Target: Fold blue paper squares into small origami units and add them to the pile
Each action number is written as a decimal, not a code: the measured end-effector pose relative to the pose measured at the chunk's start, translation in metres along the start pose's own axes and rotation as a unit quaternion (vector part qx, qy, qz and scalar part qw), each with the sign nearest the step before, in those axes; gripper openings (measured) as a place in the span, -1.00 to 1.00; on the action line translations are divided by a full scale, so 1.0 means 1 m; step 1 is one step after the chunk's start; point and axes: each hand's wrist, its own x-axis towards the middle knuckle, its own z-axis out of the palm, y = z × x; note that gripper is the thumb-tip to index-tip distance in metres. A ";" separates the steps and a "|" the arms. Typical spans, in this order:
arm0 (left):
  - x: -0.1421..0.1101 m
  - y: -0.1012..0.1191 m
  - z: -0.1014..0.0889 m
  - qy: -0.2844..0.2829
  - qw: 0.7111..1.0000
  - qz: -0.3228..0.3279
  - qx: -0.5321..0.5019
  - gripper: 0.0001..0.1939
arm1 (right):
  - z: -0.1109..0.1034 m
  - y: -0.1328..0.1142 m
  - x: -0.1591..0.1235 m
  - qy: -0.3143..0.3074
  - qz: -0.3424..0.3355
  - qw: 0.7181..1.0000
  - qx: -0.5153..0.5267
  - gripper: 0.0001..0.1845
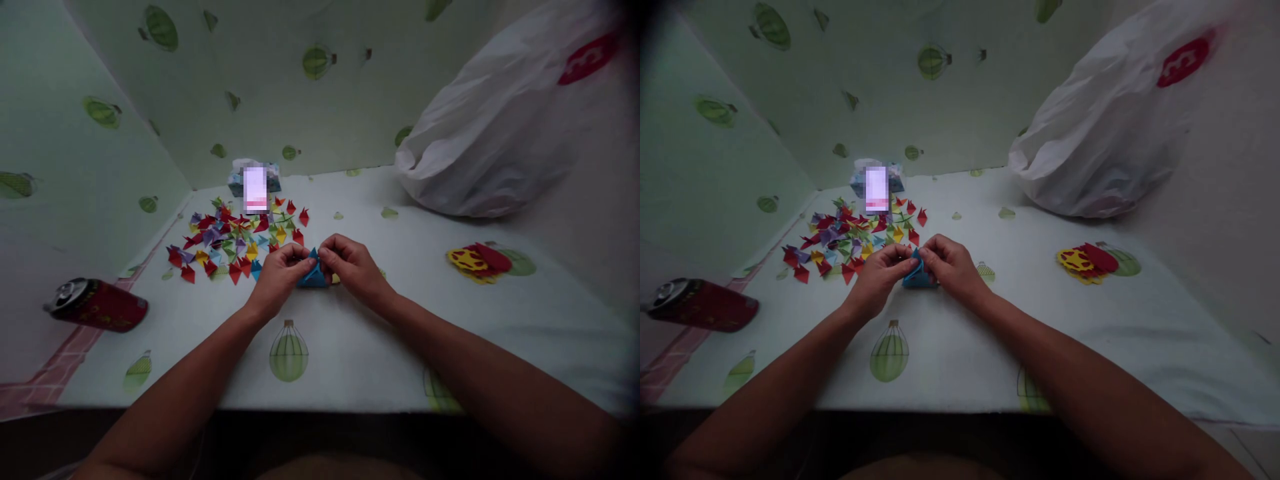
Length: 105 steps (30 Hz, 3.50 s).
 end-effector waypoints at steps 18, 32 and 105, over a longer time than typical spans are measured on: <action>-0.001 0.001 -0.001 0.026 0.996 0.065 0.048 -0.81 | 0.002 0.002 0.003 0.014 0.024 0.999 0.042 -0.82; -0.001 0.002 0.000 0.024 0.991 0.100 0.080 -0.85 | 0.003 0.002 0.002 0.032 0.026 0.998 0.040 -0.84; 0.001 0.004 -0.001 -0.012 0.997 0.055 -0.053 -0.77 | 0.002 0.007 0.001 0.049 -0.029 0.998 0.030 -0.88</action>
